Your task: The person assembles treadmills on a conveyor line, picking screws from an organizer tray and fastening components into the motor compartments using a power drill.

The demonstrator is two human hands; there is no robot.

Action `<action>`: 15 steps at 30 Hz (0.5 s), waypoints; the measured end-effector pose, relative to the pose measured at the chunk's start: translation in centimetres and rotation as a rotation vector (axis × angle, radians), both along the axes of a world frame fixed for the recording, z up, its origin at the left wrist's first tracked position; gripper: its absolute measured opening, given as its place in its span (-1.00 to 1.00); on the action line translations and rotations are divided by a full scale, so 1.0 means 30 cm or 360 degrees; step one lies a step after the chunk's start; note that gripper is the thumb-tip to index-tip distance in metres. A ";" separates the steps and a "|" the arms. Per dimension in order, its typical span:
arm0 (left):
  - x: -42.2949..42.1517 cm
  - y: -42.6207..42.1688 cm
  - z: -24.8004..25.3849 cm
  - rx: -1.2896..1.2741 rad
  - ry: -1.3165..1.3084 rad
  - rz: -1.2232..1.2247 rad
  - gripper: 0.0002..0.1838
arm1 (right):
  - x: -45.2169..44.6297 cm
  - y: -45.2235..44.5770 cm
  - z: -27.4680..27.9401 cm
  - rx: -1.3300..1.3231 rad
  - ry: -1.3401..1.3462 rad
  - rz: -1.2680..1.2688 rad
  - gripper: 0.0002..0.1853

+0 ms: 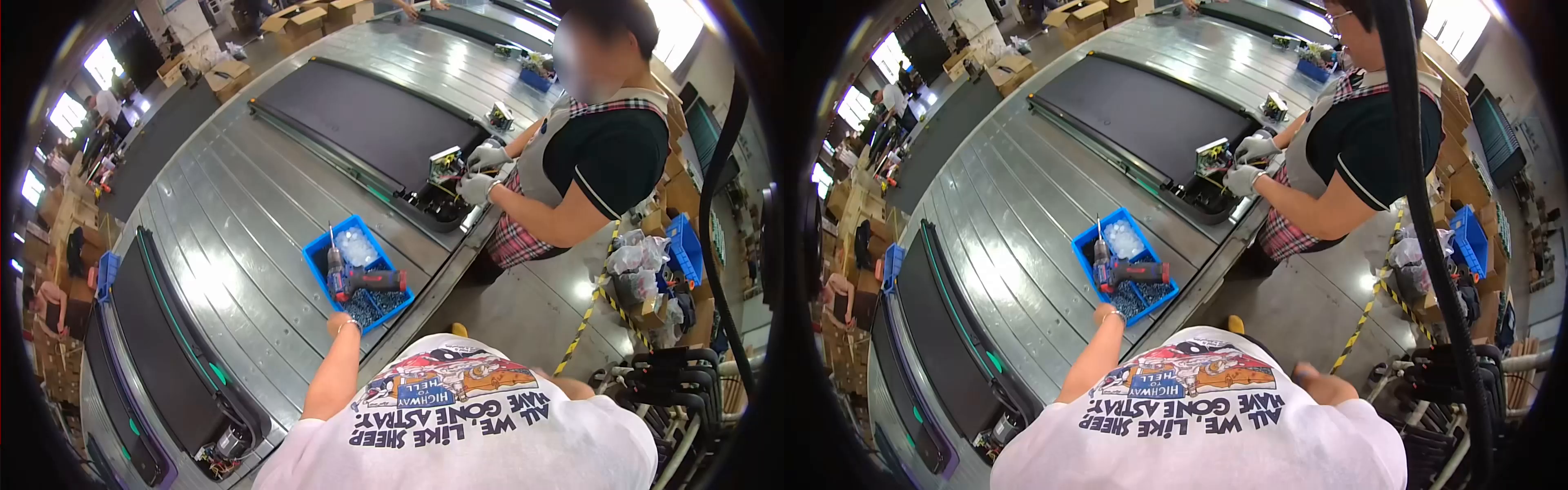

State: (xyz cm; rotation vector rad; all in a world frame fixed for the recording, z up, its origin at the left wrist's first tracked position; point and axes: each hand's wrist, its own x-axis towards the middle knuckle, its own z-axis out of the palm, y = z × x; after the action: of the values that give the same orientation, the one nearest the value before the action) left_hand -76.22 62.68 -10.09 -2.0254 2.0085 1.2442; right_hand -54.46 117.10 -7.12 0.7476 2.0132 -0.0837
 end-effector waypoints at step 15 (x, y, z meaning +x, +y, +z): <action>0.027 0.020 -0.058 -0.0273 -0.0186 -0.0118 -0.53 | -1.371 -0.680 0.583 -0.0603 0.2122 0.0476 -0.74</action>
State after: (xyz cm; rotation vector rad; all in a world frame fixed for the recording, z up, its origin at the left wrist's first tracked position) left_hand -75.41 63.28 -11.84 -2.0199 2.1795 0.9470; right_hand -95.59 96.69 10.38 0.0504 3.1667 -0.9677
